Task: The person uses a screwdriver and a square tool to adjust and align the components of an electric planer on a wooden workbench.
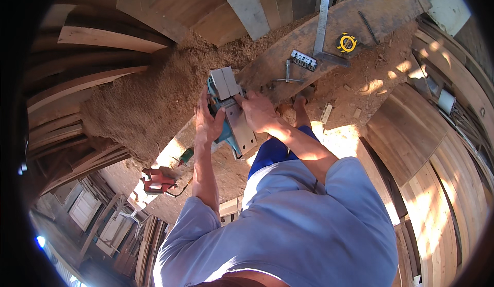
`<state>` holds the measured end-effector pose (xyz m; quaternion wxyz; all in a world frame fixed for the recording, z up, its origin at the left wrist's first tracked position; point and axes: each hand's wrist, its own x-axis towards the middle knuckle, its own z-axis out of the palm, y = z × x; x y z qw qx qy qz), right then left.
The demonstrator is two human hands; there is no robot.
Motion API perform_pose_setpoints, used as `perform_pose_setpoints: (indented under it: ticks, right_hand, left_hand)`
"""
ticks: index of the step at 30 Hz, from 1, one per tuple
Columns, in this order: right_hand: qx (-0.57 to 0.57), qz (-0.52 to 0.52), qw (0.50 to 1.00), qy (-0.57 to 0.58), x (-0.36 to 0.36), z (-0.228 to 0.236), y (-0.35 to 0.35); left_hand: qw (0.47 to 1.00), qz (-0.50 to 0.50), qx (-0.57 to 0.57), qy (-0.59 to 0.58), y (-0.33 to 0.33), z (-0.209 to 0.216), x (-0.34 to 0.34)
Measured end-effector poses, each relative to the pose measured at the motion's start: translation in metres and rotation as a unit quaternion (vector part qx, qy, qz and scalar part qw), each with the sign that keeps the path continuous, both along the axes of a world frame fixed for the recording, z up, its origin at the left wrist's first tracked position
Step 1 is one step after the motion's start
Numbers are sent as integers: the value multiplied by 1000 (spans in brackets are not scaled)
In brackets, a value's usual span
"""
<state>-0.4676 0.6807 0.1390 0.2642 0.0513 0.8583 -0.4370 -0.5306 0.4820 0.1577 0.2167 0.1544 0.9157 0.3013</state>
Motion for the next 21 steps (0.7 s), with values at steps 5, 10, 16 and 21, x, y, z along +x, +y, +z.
perform_pose_setpoints:
  ticks: [5,10,16,21]
  right_hand:
    - [-219,-257,941,8,21,-39,3]
    - [-139,-229,960,85,38,-37,-3]
    - [-101,-179,974,100,30,-14,-17]
    - [-91,-173,976,96,26,-8,-25]
  left_hand:
    - [1000,10,-12,-1,7,10,4]
    - [998,18,-65,13,9,5,7]
    - [994,41,-103,-5,12,2,5]
    - [998,26,-48,19,9,6,6]
